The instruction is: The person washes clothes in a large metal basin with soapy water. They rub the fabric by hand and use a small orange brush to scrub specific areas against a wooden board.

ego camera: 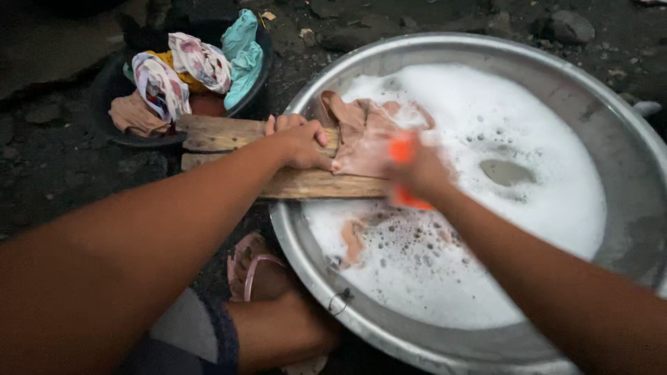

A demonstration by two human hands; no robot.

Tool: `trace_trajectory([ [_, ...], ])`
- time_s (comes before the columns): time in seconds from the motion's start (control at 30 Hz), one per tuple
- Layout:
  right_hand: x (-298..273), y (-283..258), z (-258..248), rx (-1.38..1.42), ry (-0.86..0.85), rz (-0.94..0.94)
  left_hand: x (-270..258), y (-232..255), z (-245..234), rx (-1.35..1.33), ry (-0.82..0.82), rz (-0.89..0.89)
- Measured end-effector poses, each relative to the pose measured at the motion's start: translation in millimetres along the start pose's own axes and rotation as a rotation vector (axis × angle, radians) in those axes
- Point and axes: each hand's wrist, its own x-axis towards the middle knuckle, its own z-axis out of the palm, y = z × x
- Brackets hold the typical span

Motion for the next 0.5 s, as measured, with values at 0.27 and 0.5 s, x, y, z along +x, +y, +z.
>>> trace_trajectory([
  [0.27,21.1,17.4,-31.8,-0.204,0.124,0.019,-5.9,5.4,-2.5,-0.016,-0.030,0.000],
  [0.5,17.4,-3.5,26.0,0.086,0.123,-0.275,-7.4,1.2,-4.8,-0.016,-0.030,-0.002],
])
